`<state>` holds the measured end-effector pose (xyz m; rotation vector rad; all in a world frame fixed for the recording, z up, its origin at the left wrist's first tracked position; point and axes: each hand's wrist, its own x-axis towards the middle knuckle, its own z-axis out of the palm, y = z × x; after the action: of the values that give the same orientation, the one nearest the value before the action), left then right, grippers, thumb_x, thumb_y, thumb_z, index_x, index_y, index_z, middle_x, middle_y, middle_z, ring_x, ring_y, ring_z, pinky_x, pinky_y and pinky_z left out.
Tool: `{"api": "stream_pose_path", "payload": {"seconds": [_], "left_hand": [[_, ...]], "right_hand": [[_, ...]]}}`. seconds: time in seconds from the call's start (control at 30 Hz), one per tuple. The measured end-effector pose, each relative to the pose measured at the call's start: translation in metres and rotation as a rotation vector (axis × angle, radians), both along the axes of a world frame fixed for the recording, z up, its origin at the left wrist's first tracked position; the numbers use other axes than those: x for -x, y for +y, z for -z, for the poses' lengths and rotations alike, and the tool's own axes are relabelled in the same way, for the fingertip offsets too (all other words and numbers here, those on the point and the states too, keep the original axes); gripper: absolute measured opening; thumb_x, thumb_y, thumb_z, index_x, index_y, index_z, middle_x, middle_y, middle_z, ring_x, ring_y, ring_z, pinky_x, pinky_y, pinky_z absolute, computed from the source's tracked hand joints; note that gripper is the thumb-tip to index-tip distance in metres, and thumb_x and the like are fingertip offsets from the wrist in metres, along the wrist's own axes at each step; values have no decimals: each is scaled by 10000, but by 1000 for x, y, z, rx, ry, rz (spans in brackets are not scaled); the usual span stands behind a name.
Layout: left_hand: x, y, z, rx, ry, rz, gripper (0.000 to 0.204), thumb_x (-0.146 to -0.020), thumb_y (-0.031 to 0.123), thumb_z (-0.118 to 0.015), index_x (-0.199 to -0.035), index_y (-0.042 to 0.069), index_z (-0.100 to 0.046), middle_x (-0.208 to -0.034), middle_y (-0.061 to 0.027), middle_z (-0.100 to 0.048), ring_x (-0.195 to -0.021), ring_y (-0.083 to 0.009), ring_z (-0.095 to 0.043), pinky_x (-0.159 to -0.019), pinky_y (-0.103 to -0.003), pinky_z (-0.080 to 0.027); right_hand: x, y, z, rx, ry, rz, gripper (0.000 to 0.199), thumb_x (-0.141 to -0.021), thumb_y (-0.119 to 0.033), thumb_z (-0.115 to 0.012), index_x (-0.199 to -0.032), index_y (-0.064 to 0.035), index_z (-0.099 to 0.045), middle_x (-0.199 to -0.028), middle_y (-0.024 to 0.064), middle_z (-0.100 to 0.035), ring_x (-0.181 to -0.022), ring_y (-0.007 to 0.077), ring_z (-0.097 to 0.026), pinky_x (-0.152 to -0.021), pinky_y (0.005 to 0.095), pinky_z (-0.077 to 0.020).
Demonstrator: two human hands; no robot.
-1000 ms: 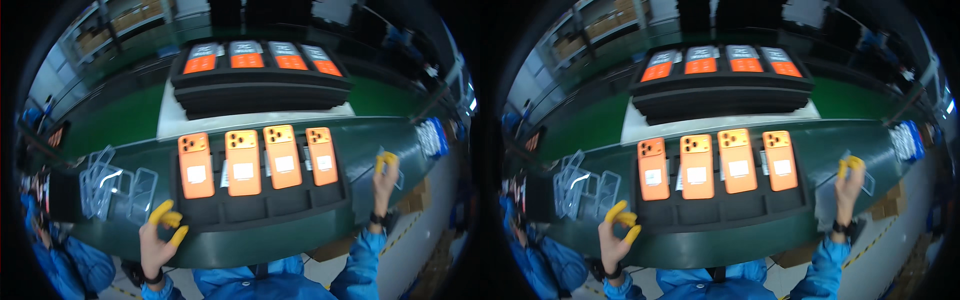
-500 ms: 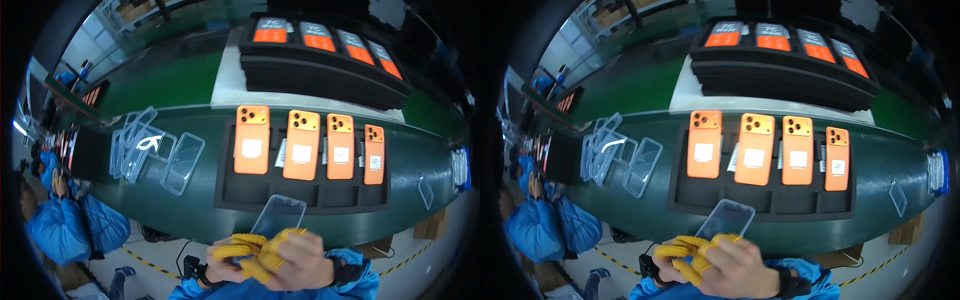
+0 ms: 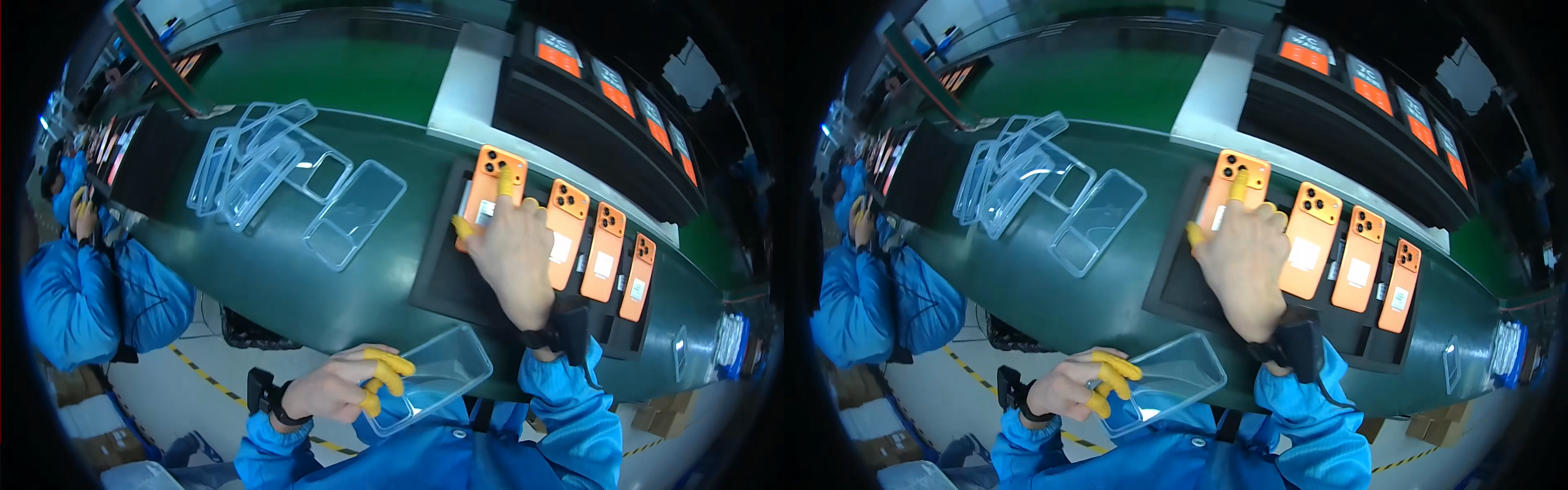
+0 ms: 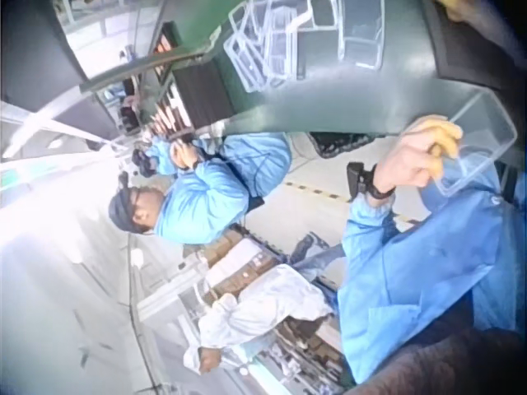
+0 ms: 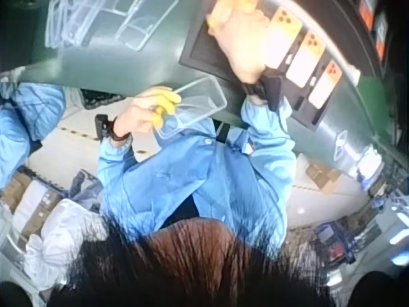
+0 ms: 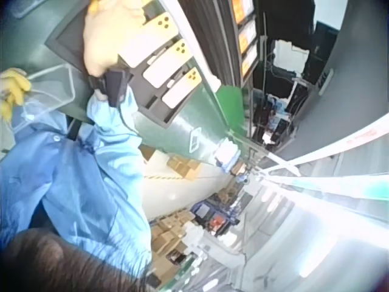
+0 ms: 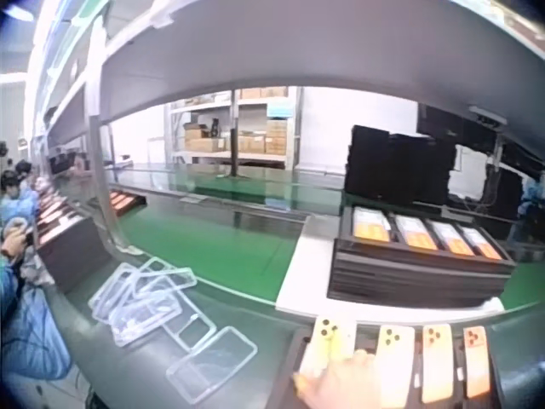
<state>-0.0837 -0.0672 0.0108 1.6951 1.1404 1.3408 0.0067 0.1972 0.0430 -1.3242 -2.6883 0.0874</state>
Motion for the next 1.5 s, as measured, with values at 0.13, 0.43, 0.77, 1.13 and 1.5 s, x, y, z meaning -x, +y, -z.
{"api": "stream_pose_path", "payload": {"seconds": [0.13, 0.43, 0.77, 1.13, 1.5], "left_hand": [[-1, 2, 0, -22, 279, 96, 50, -726, 51, -675, -742, 78, -637, -1140, -82, -671, -1239, -349, -585, -1062, -519, -448], [33, 19, -14, 99, 840, -34, 452, -695, 36, -683, -1137, 132, -679, -1369, -90, -590, -1359, -342, -485, -1168, -517, -351], [11, 25, 3, 184, 742, -252, 815, -694, 406, -869, -1332, -2, -566, -1272, -195, -589, -1258, -375, -537, -1050, -459, -426], [-49, 71, 16, 204, 457, -340, 909, -621, 260, -929, -1386, 1, -512, -1293, -125, -636, -1201, -343, -561, -1028, -429, -431], [-48, 73, 18, 252, 452, -271, 947, -592, 267, -924, -1408, 27, -508, -1311, -95, -635, -1215, -339, -538, -1045, -434, -398]], "right_hand": [[1, -19, 3, -25, 9, -8, 395, -781, -337, -817, -931, 7, -695, -952, 206, -590, -936, 350, -590, -670, 424, -536], [8, -17, -3, 106, 69, 83, 436, -742, -246, -801, -1060, 21, -667, -953, 223, -568, -873, 413, -652, -703, 432, -554], [-111, 30, -10, 1617, 1406, -82, 572, -1007, -353, -482, -1414, 48, -461, -1146, 267, -648, -929, 382, -680, -744, 444, -553], [-259, -49, 47, 1940, 1382, 320, 598, -1006, -450, -380, -1262, 59, -562, -1069, 278, -698, -714, 402, -707, -534, 486, -564], [-219, -54, 37, 1820, 1022, 535, 517, -1055, -414, -441, -1177, 65, -589, -845, 191, -726, -594, 273, -716, -401, 306, -533]]}}
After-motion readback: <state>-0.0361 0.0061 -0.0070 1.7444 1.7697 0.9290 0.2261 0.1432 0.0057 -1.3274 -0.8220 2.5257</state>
